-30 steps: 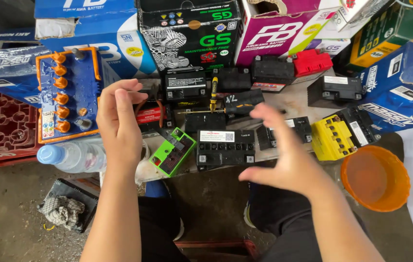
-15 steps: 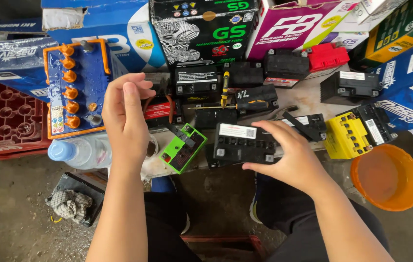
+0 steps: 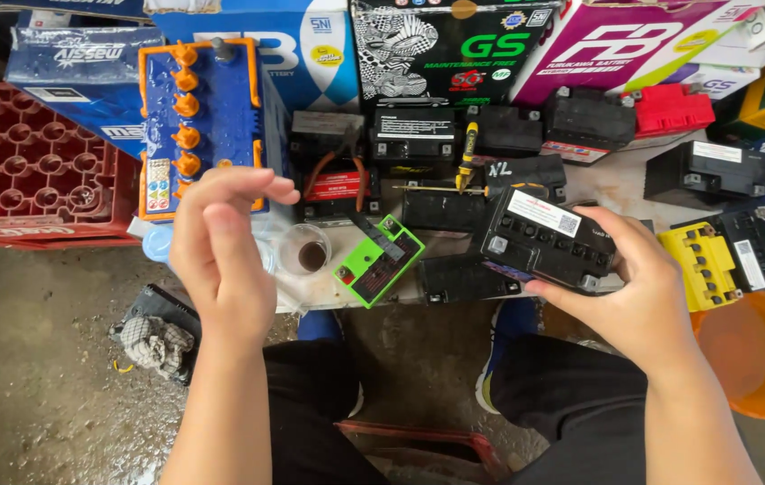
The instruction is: Cleaning and organizing small lead-acid batteries using a cloth.
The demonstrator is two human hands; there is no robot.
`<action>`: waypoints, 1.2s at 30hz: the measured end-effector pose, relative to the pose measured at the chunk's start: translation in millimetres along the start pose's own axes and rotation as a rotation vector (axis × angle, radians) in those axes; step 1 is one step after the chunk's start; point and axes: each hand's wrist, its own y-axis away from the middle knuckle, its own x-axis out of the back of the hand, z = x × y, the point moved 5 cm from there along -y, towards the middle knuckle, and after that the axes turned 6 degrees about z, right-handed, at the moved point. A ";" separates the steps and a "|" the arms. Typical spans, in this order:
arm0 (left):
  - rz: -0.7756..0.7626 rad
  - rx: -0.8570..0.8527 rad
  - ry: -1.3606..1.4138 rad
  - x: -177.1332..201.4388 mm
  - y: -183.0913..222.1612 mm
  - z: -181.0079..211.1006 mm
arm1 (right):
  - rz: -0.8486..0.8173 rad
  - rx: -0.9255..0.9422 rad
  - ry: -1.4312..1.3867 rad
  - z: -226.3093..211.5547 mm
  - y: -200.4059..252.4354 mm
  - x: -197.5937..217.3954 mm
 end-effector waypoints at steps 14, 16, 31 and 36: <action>0.421 -0.117 0.040 83.5 3.0 7.6 | -0.172 0.038 0.041 -33.1 6.2 -29.1; 0.455 -0.096 0.035 88.5 3.3 6.0 | -0.193 0.030 0.049 -31.7 5.6 -31.2; -0.314 -0.115 -0.117 -31.6 24.5 20.9 | -0.437 -0.110 0.090 -21.4 5.1 -35.7; -0.520 -0.075 -0.093 -77.4 37.1 21.5 | -0.453 -0.038 0.001 -31.4 6.1 -28.7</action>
